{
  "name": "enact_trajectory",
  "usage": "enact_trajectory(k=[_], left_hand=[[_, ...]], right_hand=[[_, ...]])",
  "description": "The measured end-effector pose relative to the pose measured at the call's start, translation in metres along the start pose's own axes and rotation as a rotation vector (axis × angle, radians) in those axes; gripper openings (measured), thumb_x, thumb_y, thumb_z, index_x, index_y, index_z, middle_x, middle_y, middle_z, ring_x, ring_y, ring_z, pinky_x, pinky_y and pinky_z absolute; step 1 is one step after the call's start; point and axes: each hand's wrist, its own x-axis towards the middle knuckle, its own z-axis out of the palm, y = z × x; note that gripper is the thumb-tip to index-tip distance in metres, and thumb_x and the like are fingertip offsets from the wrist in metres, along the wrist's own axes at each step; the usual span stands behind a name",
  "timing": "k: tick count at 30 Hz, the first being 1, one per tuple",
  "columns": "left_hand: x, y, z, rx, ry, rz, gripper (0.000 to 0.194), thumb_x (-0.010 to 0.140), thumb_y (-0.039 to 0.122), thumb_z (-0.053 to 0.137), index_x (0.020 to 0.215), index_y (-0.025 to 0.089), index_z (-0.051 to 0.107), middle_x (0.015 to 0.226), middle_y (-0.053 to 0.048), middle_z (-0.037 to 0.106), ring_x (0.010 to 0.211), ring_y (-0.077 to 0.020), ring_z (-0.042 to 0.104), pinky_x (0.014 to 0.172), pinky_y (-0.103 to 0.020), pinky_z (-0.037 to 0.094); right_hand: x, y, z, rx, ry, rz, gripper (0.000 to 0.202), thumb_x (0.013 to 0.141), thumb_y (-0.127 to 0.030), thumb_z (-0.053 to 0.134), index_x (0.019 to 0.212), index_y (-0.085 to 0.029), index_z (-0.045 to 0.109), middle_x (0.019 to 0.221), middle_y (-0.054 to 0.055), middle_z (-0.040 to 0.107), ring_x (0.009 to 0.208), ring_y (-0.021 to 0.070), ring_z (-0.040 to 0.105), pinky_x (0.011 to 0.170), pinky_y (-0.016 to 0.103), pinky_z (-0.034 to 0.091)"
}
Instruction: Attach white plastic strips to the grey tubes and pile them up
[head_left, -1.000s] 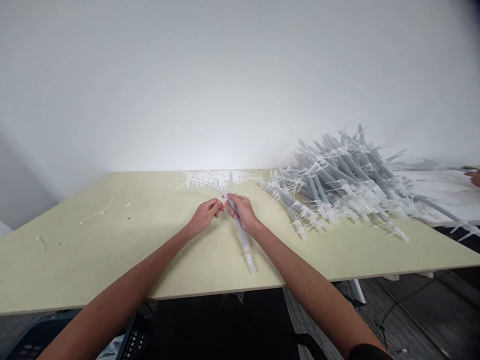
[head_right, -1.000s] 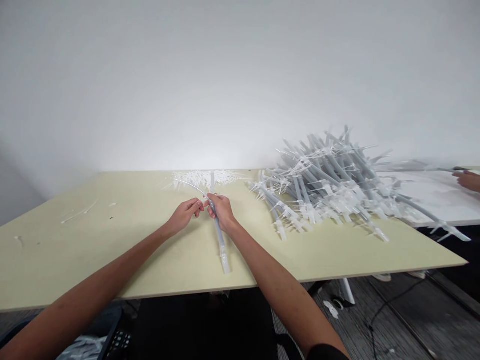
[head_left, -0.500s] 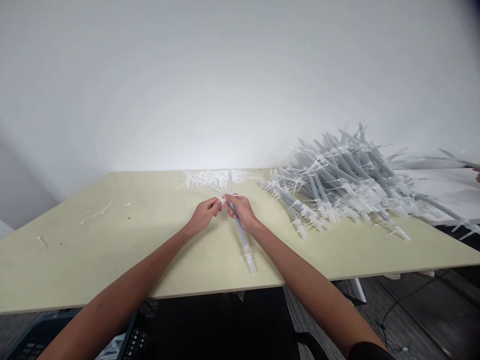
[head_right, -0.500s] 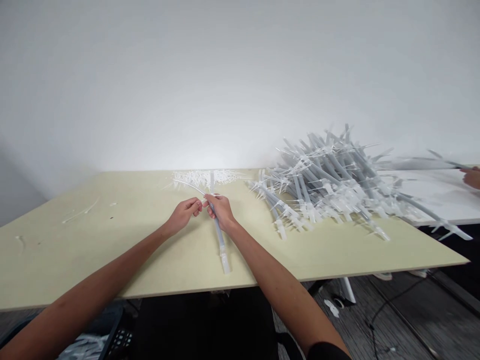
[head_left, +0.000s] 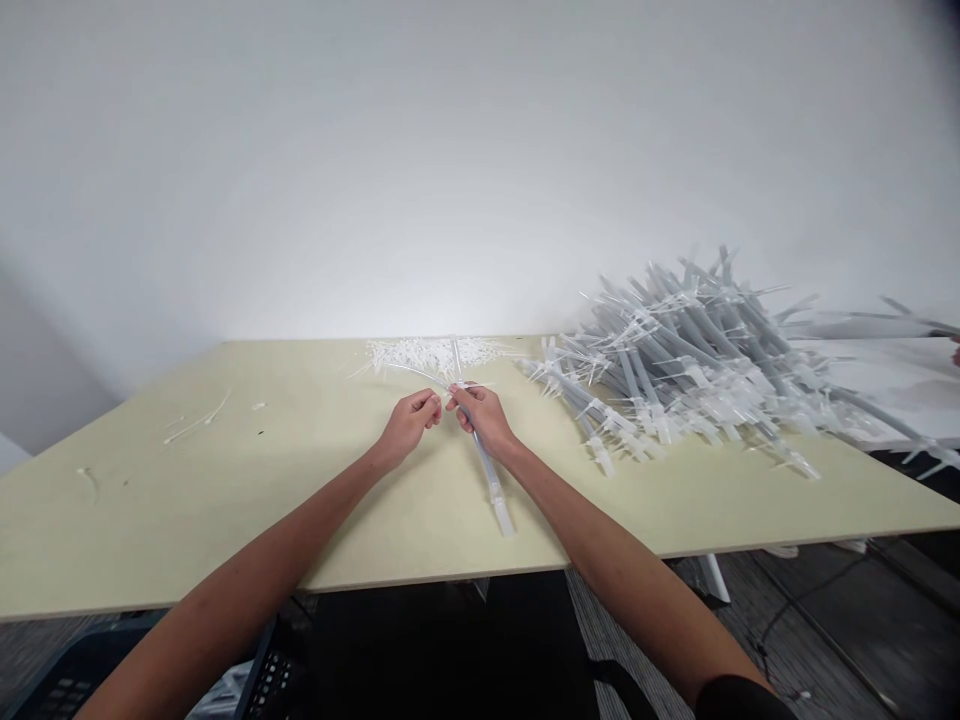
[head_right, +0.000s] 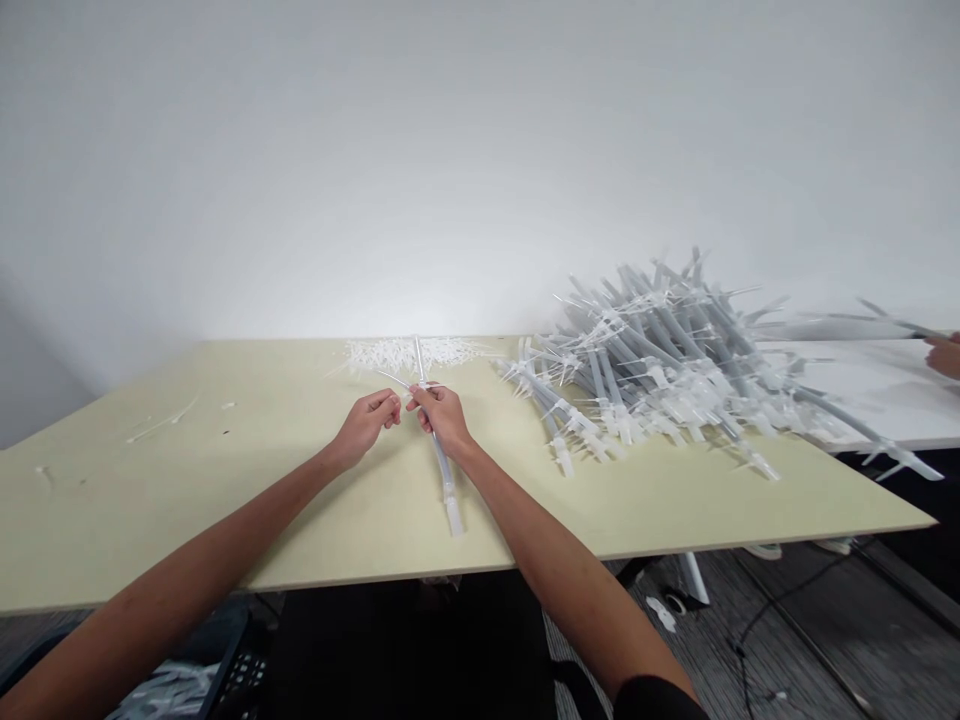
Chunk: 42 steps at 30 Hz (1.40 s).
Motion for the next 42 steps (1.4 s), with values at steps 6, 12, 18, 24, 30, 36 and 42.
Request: enact_trajectory(k=[6, 12, 18, 24, 30, 36, 42], left_hand=[[0.0006, -0.0012, -0.001, -0.028, -0.042, -0.018, 0.028, 0.082, 0.036, 0.039, 0.064, 0.017, 0.047, 0.059, 0.001, 0.045, 0.057, -0.0112, 0.041, 0.057, -0.024, 0.034], [0.0001, -0.0029, -0.0015, -0.019, -0.066, -0.006, 0.027, 0.082, 0.033, 0.039, 0.063, 0.017, 0.048, 0.059, 0.002, 0.045, 0.057, -0.0106, 0.04, 0.057, -0.024, 0.032], [-0.0005, -0.0022, -0.0018, -0.009, -0.078, -0.021, 0.026, 0.082, 0.032, 0.039, 0.063, 0.017, 0.048, 0.059, 0.002, 0.045, 0.057, -0.0109, 0.041, 0.057, -0.024, 0.032], [-0.0026, 0.0028, -0.0013, -0.005, -0.098, -0.023, 0.028, 0.083, 0.034, 0.039, 0.061, 0.017, 0.047, 0.057, 0.002, 0.043, 0.056, -0.0109, 0.039, 0.055, -0.025, 0.03], [-0.002, 0.0037, -0.0018, -0.018, -0.111, -0.026, 0.028, 0.082, 0.033, 0.041, 0.06, 0.017, 0.048, 0.056, 0.002, 0.045, 0.054, -0.0103, 0.039, 0.055, -0.024, 0.03], [0.0011, -0.0017, -0.003, -0.238, -0.12, -0.105, 0.027, 0.083, 0.034, 0.04, 0.068, 0.016, 0.053, 0.061, 0.0, 0.047, 0.06, -0.012, 0.046, 0.063, -0.027, 0.039], [0.0044, -0.0021, 0.0003, -0.368, -0.061, -0.146, 0.027, 0.079, 0.044, 0.052, 0.079, 0.017, 0.053, 0.081, -0.002, 0.052, 0.07, -0.0125, 0.05, 0.069, -0.029, 0.043]], right_hand=[[0.0004, 0.0038, 0.0, -0.054, 0.004, -0.026, 0.037, 0.062, -0.043, 0.068, 0.083, -0.014, 0.059, 0.059, -0.002, 0.054, 0.039, 0.0046, 0.036, 0.032, 0.019, 0.024], [0.0008, 0.0058, -0.0014, -0.062, 0.01, -0.024, 0.032, 0.064, -0.04, 0.067, 0.081, -0.014, 0.059, 0.058, -0.003, 0.054, 0.037, 0.0043, 0.035, 0.032, 0.019, 0.023], [-0.0002, 0.003, -0.0007, -0.044, 0.02, 0.005, 0.032, 0.065, -0.037, 0.065, 0.086, -0.013, 0.06, 0.063, -0.001, 0.057, 0.039, 0.0045, 0.037, 0.032, 0.019, 0.024], [0.0012, 0.0028, -0.003, -0.036, 0.036, 0.034, 0.036, 0.067, -0.036, 0.065, 0.094, -0.013, 0.06, 0.064, -0.001, 0.058, 0.038, 0.0044, 0.037, 0.031, 0.018, 0.023], [0.0022, 0.0035, -0.0045, -0.019, 0.038, 0.028, 0.038, 0.069, -0.036, 0.063, 0.099, -0.013, 0.058, 0.063, -0.001, 0.058, 0.038, 0.0047, 0.038, 0.031, 0.018, 0.024], [-0.0006, -0.0019, -0.0019, -0.004, 0.018, -0.039, 0.039, 0.076, -0.039, 0.053, 0.105, -0.013, 0.057, 0.072, 0.003, 0.062, 0.04, 0.0056, 0.042, 0.032, 0.018, 0.027], [-0.0021, -0.002, 0.0032, -0.045, 0.009, -0.08, 0.041, 0.078, -0.037, 0.049, 0.111, -0.015, 0.056, 0.071, 0.001, 0.062, 0.039, 0.0059, 0.042, 0.033, 0.019, 0.028]])
